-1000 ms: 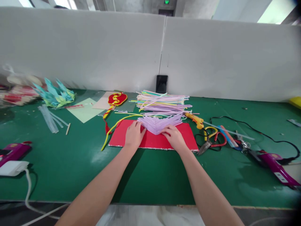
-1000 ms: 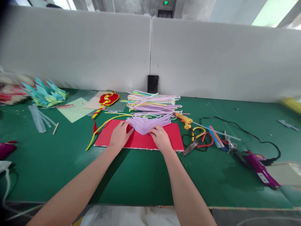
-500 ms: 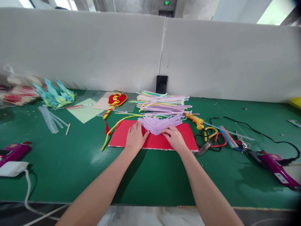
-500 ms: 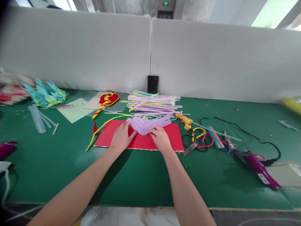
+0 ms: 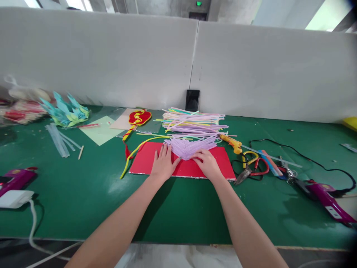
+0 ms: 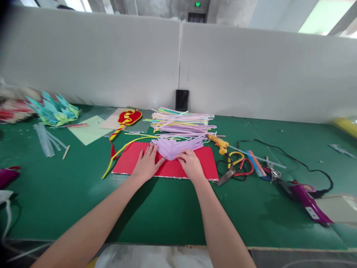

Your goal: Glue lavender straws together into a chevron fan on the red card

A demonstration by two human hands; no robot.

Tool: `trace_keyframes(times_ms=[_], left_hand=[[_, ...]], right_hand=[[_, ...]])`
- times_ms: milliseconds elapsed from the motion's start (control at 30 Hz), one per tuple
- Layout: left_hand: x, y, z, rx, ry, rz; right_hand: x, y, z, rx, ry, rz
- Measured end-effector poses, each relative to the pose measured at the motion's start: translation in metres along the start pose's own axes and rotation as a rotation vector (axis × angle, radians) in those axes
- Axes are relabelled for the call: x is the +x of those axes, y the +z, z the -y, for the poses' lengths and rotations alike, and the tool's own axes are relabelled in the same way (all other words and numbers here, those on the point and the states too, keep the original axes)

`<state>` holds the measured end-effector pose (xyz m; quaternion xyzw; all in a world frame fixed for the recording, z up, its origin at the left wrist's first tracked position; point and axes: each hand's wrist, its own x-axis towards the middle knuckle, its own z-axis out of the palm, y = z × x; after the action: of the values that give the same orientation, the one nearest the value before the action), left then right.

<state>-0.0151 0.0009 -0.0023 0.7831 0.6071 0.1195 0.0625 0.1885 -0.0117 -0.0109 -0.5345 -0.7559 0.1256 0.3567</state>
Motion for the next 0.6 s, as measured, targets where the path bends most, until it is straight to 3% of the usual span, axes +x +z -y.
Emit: trace_keyframes(times_ms=[233, 600], left_hand=[[-0.004, -0.007, -0.004, 0.007, 0.243, 0.055], [-0.005, -0.012, -0.004, 0.046, 0.265, 0.124]], right_hand=[[-0.001, -0.003, 0.004, 0.013, 0.014, -0.031], [0.000, -0.002, 0.003, 0.015, 0.077, -0.154]])
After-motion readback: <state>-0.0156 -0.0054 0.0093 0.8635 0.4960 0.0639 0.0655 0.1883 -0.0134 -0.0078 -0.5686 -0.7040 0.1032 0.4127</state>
